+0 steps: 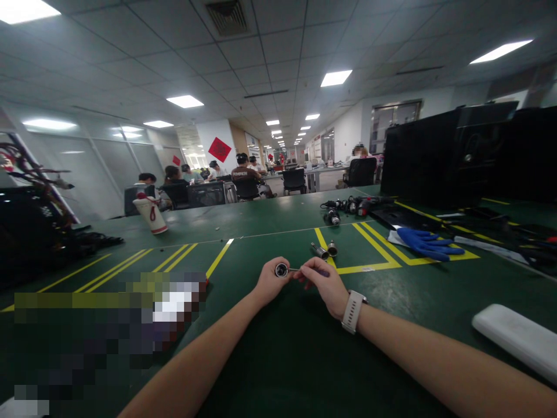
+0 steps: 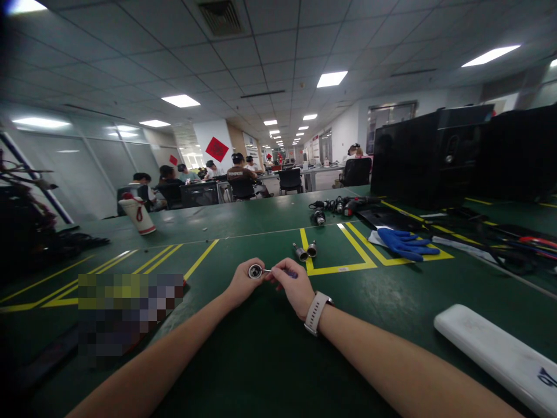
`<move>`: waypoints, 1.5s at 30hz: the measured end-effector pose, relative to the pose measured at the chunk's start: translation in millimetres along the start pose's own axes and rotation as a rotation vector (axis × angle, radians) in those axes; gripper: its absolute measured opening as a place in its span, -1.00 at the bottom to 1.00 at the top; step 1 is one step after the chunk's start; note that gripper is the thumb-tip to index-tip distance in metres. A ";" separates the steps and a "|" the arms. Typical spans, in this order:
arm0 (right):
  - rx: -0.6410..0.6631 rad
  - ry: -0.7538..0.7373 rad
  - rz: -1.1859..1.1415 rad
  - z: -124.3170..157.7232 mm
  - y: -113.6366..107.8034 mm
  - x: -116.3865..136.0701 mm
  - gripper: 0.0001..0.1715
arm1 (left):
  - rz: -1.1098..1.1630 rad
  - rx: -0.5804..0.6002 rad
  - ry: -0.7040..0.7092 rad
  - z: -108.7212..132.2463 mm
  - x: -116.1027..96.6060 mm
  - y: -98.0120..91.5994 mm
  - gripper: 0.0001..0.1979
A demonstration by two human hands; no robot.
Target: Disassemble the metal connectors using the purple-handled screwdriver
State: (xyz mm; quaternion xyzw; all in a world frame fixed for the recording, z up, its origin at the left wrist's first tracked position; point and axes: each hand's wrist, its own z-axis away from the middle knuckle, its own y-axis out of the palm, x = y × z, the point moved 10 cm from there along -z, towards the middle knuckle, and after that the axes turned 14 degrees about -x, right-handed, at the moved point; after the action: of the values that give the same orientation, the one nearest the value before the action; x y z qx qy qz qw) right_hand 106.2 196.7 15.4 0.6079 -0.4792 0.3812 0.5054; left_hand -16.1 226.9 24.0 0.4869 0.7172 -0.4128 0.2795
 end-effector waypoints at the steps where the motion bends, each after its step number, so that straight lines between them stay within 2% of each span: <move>1: -0.001 -0.002 0.004 0.1 -0.3 -0.1 -0.75 | -0.012 -0.005 0.005 0.1 -0.8 -0.5 -0.84; 8: 0.028 -0.012 0.050 -1.1 0.2 -2.2 -0.75 | -0.099 0.005 0.062 1.9 -6.7 0.7 -0.86; 13: -0.020 -0.097 0.126 -1.8 -2.4 2.1 -0.75 | -0.202 -0.013 0.132 0.7 -10.1 -0.3 -0.88; 19: -0.077 -0.218 0.266 6.1 -2.9 14.5 -0.77 | -0.284 0.050 0.209 3.7 -18.5 7.2 -0.92; 24: -0.076 -0.189 0.268 3.5 -5.4 12.5 -0.75 | -0.315 0.085 0.249 5.9 -23.0 11.4 -0.92; 32: -0.054 -0.099 0.178 -3.6 -6.5 -2.6 -0.68 | -0.330 0.087 0.235 5.3 -21.4 10.8 -0.90; 39: -0.078 -0.170 0.240 4.1 -5.6 10.1 -0.70 | -0.284 0.102 0.214 6.5 -21.4 11.7 -0.92; 45: -0.103 -0.166 0.226 1.9 -8.1 12.2 -0.68 | -0.256 0.087 0.189 5.8 -19.7 10.6 -0.85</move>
State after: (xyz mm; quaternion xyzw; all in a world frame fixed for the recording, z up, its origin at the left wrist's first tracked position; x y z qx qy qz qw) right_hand 117.0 192.7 24.6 0.5528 -0.6036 0.3591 0.4485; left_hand 1.0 214.6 33.5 0.4400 0.7779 -0.4280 0.1346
